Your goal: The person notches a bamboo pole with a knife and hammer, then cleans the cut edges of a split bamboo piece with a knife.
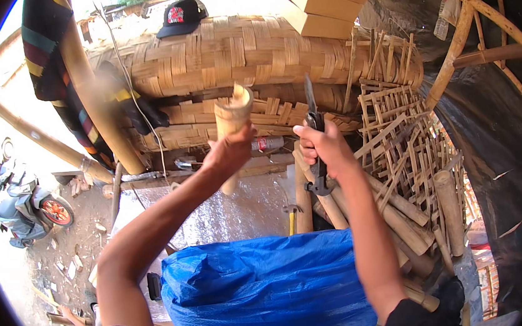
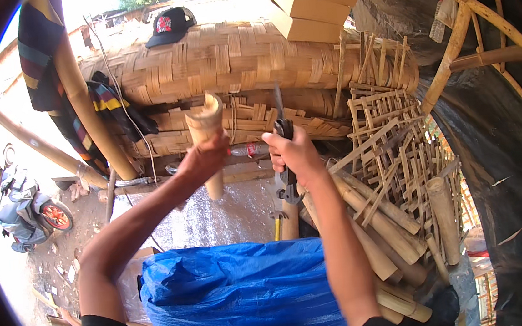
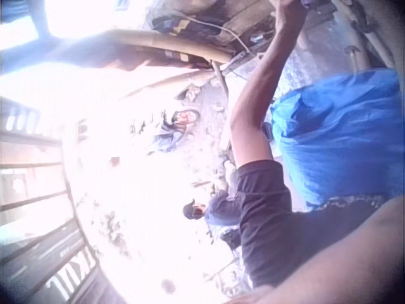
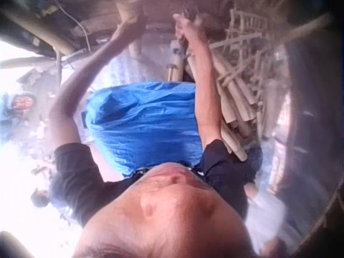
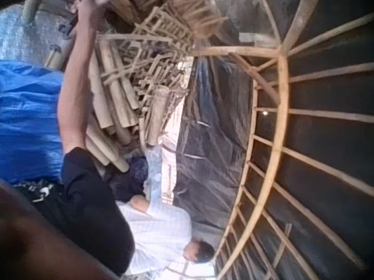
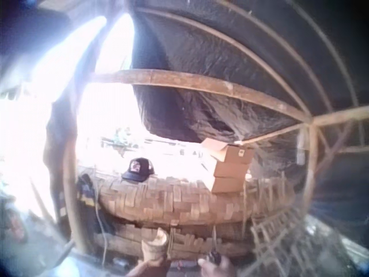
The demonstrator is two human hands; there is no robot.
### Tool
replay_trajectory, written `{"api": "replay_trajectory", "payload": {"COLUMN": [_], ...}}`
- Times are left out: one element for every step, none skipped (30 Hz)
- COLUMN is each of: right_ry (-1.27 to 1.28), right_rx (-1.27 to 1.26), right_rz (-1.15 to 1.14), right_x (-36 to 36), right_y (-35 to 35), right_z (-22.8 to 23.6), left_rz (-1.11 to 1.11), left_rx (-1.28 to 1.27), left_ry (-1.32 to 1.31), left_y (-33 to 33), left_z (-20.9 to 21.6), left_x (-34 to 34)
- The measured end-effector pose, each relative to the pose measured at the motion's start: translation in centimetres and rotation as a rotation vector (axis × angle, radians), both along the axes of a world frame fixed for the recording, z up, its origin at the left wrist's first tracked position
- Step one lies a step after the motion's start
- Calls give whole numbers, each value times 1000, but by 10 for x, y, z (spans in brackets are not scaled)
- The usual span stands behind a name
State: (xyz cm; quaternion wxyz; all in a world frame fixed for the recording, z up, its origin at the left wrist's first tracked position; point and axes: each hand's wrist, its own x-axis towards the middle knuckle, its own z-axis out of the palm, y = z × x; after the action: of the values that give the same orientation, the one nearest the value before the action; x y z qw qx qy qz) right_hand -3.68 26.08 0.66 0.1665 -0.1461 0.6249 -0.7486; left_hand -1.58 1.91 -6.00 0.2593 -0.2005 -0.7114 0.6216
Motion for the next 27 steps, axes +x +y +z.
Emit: {"api": "replay_trajectory", "payload": {"right_ry": [-5, -24, -58, -104, -111, -162, -168, -176, -175, -144, -115, -90, -60, -56, -50, -43, -39, -55, -66, -76, -64, -57, -50, -44, -41, -37, -37], "right_rx": [-50, -83, -87, -92, -68, -44, -65, -87, -109, -127, -147, -162, -131, -118, -106, -95, -96, -101, -100, -99, -117, -133, -148, -123, -105, -85, -86], "right_rz": [-104, -155, -196, -232, -238, -224, -247, -272, -246, -228, -208, -192, -193, -207, -217, -228, -239, -238, -244, -252, -253, -263, -274, -316, -357, -399, -428], "right_x": [4, 5, 0, 1, 1, -3, 3, 7, 7, 8, 11, 13, 7, 8, 10, 10, 8, 9, 9, 8, 8, 7, 6, 7, 4, 1, -3], "right_y": [-5, -8, -10, -11, -9, -10, -15, -21, -20, -21, -23, -25, -27, -27, -27, -28, -29, -30, -29, -29, -33, -35, -37, -37, -39, -40, -40], "right_z": [-11, -18, -32, -41, -42, -47, -38, -34, -30, -25, -21, -18, -22, -21, -17, -16, -18, -18, -15, -14, -13, -15, -15, -17, -16, -16, -21], "left_rz": [-43, -115, -205, -288, -317, -251, -259, -267, -291, -304, -316, -331, -294, -290, -283, -276, -309, -337, -372, -357, -333, -311, -303, -289, -270, -251, -290], "left_rx": [100, 169, 214, 260, 321, 222, 165, 107, 37, 25, 11, 2, 45, 126, 205, 283, 424, 560, 700, 896, 1086, 1278, 1279, 1398, 1509, 1619, 1717], "left_ry": [-49, -10, 18, 34, 8, 42, 51, 56, 63, 72, 79, 81, 79, 82, 88, 94, -16, -126, -235, -263, -290, -324, -337, -304, -269, -232, -202], "left_y": [4, 4, 5, 8, 16, 22, 25, 26, 35, 39, 42, 46, 49, 53, 58, 61, 61, 59, 60, 64, 66, 69, 68, 72, 72, 72, 71], "left_z": [-8, -14, -20, -25, -31, -34, -38, -41, -34, -30, -28, -30, -41, -48, -51, -55, -58, -52, -47, -47, -48, -45, -38, -29, -17, -9, -6], "left_x": [4, 5, 5, 10, 11, 15, 19, 23, 27, 29, 30, 32, 31, 31, 31, 32, 34, 42, 48, 59, 75, 86, 92, 98, 100, 98, 90]}}
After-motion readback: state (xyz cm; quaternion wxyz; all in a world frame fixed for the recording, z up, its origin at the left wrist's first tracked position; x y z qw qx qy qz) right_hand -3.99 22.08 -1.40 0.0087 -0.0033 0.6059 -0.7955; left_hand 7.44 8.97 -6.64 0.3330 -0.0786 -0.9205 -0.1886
